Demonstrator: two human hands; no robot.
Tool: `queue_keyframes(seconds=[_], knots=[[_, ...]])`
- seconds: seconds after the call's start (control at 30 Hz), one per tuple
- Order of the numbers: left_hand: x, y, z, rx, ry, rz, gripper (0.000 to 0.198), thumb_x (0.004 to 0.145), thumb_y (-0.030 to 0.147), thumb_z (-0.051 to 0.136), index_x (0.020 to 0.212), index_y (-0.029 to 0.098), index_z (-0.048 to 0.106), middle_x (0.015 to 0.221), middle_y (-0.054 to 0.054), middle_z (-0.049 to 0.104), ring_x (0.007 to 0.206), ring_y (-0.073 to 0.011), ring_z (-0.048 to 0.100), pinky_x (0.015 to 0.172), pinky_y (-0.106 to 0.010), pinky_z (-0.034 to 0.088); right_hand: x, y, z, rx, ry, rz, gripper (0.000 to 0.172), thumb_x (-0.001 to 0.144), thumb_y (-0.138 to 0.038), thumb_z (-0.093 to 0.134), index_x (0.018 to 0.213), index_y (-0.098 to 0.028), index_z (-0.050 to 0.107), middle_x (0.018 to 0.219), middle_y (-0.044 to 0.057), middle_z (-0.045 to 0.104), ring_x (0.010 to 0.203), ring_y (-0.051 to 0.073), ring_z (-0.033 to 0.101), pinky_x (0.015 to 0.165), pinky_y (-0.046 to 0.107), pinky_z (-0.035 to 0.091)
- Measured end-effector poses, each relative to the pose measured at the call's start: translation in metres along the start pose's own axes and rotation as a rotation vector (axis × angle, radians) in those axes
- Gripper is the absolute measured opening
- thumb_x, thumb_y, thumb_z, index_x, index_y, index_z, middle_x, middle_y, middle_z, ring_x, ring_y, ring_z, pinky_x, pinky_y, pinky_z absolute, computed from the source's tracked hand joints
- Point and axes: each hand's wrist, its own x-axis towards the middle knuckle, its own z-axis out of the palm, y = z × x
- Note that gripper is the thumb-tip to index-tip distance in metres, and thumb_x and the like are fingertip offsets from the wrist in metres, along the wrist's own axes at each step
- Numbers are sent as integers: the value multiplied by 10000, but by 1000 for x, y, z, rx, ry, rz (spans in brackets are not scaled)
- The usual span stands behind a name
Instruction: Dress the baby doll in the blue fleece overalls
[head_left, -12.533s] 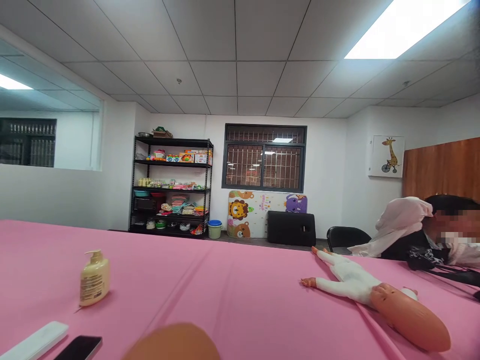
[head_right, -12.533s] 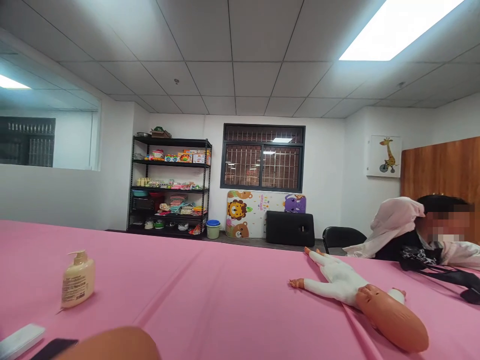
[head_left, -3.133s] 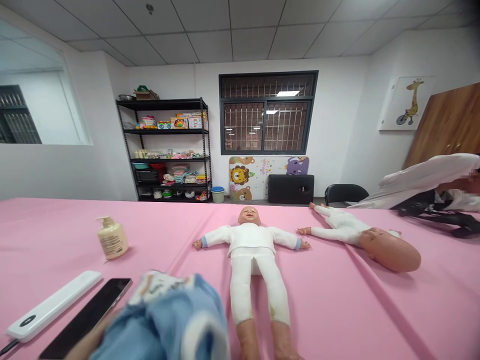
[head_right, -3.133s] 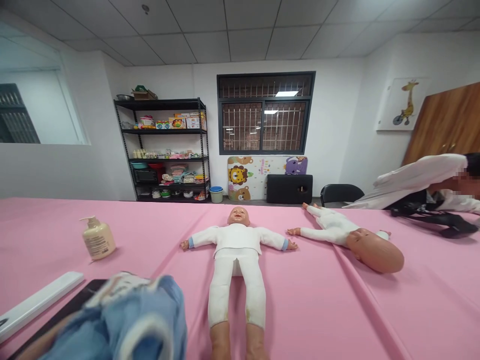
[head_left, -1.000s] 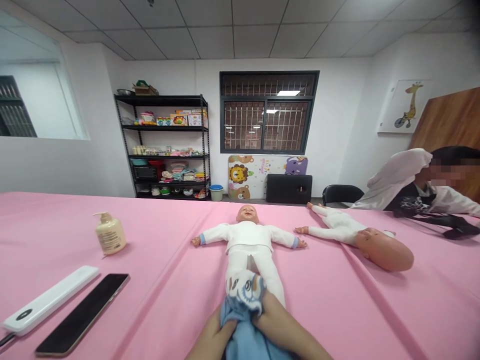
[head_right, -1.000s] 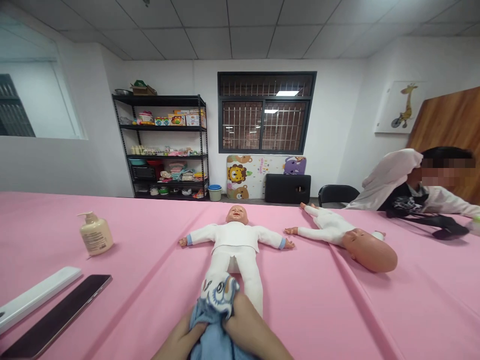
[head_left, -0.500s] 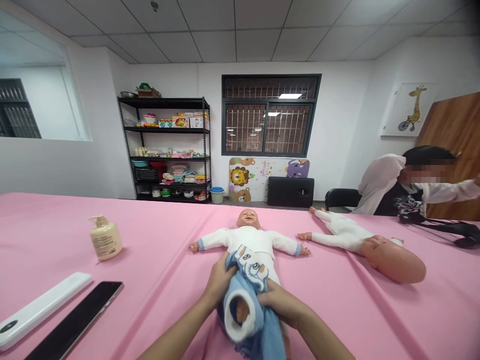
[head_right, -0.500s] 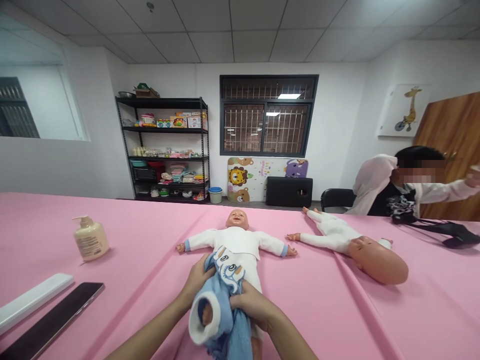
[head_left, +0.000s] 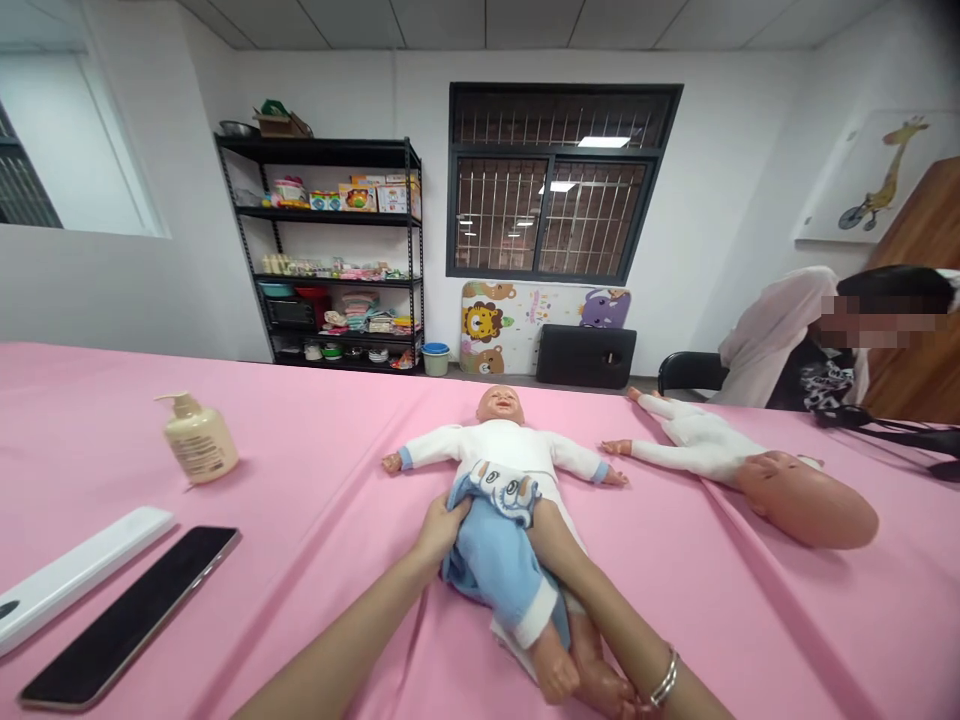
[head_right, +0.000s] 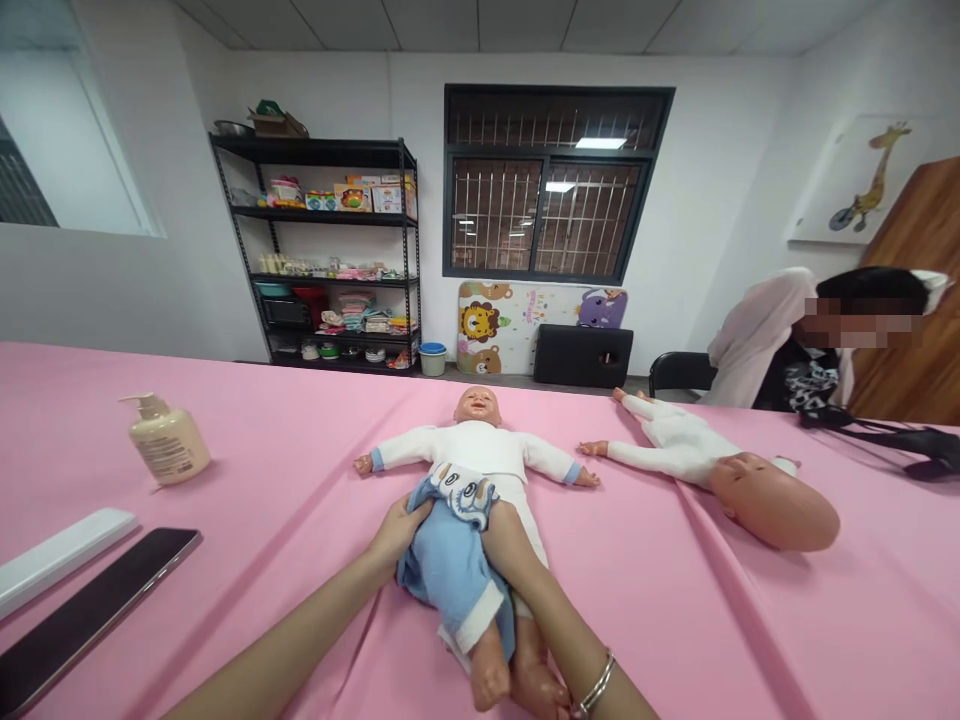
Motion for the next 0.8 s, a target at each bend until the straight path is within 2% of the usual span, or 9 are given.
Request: queue_keyframes(seconds=[0.17, 0.27, 0.33, 0.4, 0.5, 0.6, 0.67, 0.73, 0.8], knots=[[32, 10, -23, 275, -94, 245, 318, 774, 330, 531, 965, 88, 611, 1017, -102, 627, 997, -264, 546, 947, -403, 391, 1, 3, -21, 129, -175, 79, 365, 718, -253, 553, 1050, -99, 564, 1064, 83, 579, 959, 215, 538, 844, 335, 452], [37, 35, -28, 393, -127, 187, 484, 691, 325, 627, 1086, 58, 545, 1105, -157, 568, 1048, -295, 511, 963, -430, 366, 1, -6, -34, 129, -156, 142, 314, 742, -373, 572, 858, -82, 589, 815, 53, 602, 773, 184, 550, 664, 266, 453], [26, 61, -21, 442, -215, 183, 776, 638, 330, 698, 1296, 102, 356, 1315, -166, 395, 1179, -304, 403, 1002, -428, 325, -4, -24, -39, 138, -173, 137, 339, 756, -411, 574, 850, -85, 585, 762, 33, 581, 711, 152, 529, 607, 226, 417], [6, 91, -8, 572, -387, 360, 928, 631, 343, 732, 1378, 182, 205, 1423, -116, 221, 1277, -288, 255, 1051, -407, 254, -13, -49, -43, 184, -275, 97, 340, 776, -423, 570, 873, -98, 588, 777, 25, 575, 704, 132, 516, 598, 205, 397], [-25, 125, 15, 893, -579, 605, 823, 625, 204, 709, 1340, 205, 300, 1298, -101, 405, 1218, -301, 321, 1022, -424, 262, -26, -73, -52, 200, -458, 58, 343, 791, -450, 561, 846, -114, 604, 822, 39, 590, 747, 140, 526, 647, 216, 412], [-46, 136, 26, 1107, -647, 673, 417, 632, 41, 558, 1022, 189, 559, 954, -56, 560, 962, -254, 492, 868, -361, 369, -35, -53, -61, -60, -167, 148, 417, 769, -505, 554, 899, -111, 597, 853, 73, 594, 771, 175, 545, 684, 262, 433], [-56, 134, 28, 1076, -694, 651, 338, 578, 12, 513, 867, 181, 564, 866, -30, 545, 844, -210, 510, 754, -288, 399, -40, -21, -61, -251, 103, 289, 626, 703, -504, 618, 1158, -96, 483, 923, 103, 583, 778, 205, 560, 701, 310, 447], [-64, 130, 29, 950, -742, 613, 348, 552, 31, 504, 864, 182, 539, 859, -14, 533, 791, -179, 509, 685, -242, 404, -46, 9, -54, -200, 90, 430, 909, 652, -436, 672, 1350, -68, 221, 942, 117, 580, 791, 221, 577, 711, 333, 463], [-69, 125, 29, 847, -758, 563, 289, 570, 68, 498, 835, 179, 523, 805, 2, 534, 718, -154, 506, 639, -222, 398, -51, 25, -44, -39, 65, 529, 1009, 644, -365, 674, 1377, -51, 56, 981, 131, 575, 822, 223, 586, 712, 326, 479]])
